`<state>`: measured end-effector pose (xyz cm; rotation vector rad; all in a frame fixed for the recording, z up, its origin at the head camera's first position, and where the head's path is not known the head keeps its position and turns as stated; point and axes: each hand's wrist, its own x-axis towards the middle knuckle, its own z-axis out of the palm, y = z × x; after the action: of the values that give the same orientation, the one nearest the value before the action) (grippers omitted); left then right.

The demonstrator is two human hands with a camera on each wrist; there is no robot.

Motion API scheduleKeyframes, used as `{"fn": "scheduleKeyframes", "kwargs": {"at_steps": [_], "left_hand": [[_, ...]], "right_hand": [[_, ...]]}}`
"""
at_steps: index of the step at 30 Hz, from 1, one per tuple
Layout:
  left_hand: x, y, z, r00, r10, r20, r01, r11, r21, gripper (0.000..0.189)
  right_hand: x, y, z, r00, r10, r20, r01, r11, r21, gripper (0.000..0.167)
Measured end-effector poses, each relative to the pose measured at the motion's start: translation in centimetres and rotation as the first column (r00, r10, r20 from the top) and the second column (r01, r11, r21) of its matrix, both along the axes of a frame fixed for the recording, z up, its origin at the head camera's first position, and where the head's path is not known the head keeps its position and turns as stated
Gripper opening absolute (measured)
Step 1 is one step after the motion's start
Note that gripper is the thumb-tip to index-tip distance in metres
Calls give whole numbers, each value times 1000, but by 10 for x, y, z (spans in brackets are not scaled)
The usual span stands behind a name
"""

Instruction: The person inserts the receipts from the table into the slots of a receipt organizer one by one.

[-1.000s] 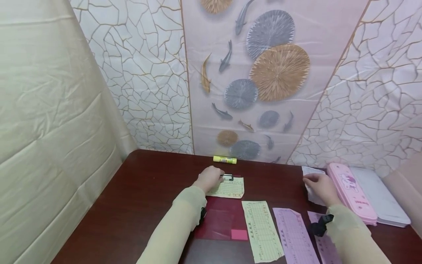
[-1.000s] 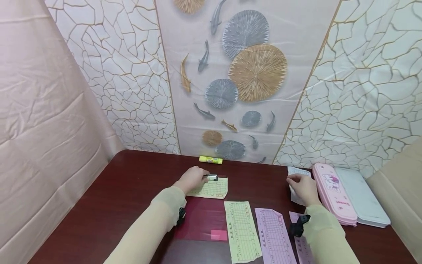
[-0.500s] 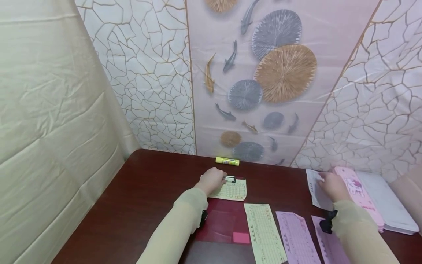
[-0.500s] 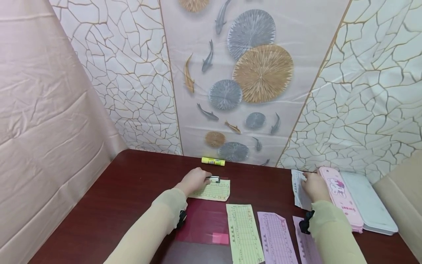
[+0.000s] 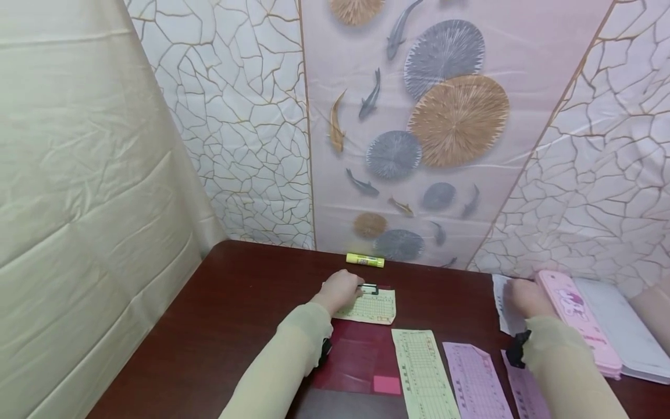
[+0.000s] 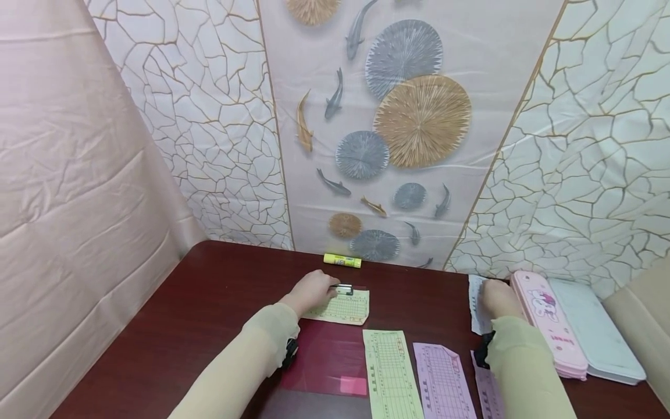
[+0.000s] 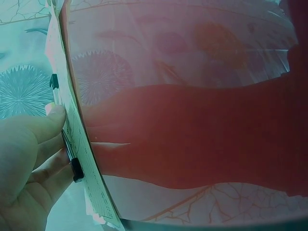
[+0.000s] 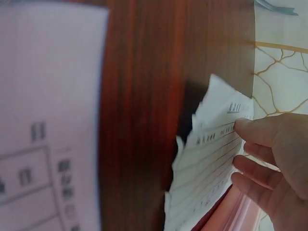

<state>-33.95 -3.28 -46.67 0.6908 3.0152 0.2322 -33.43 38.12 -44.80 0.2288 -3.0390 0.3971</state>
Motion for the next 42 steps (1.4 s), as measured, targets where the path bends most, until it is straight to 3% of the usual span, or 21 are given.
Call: {"fn": "scheduleKeyframes", "kwargs": {"at_steps": [6,16,21,26,32,38,42], "left_hand": [[-2,2,-3,1000,-4,-4,4,1000,20,28],[-5,0,-2,1000,1,-15,-1,1000,24,29],[-4,0,-2,1000,17,3,-17,1000,25,30],[-2,0,-3,1000,11,-4,-11,1000,7,28],[-2,-1,-2,1000,2,-14,-2,1000,6,27],[-3,-1,-3,1000,13,1,-13,1000,6,28],[-3,0,-5,1000,5,-5,-5,1000,-2,28]], "right_hand": [[1,4,4,991,-65,118,63,998,21,22],[-4,5,4,978,-102,179,97,995,34,39],[-2,5,6,979,-67,190,58,997,56,42],[2,4,5,990,-62,130,53,996,66,48],[5,6,-5,984,-138,115,137,990,12,66],[8,4,-8,959,-238,151,245,969,-30,95],[11,0,-6,937,-289,197,302,953,-37,106]]}}
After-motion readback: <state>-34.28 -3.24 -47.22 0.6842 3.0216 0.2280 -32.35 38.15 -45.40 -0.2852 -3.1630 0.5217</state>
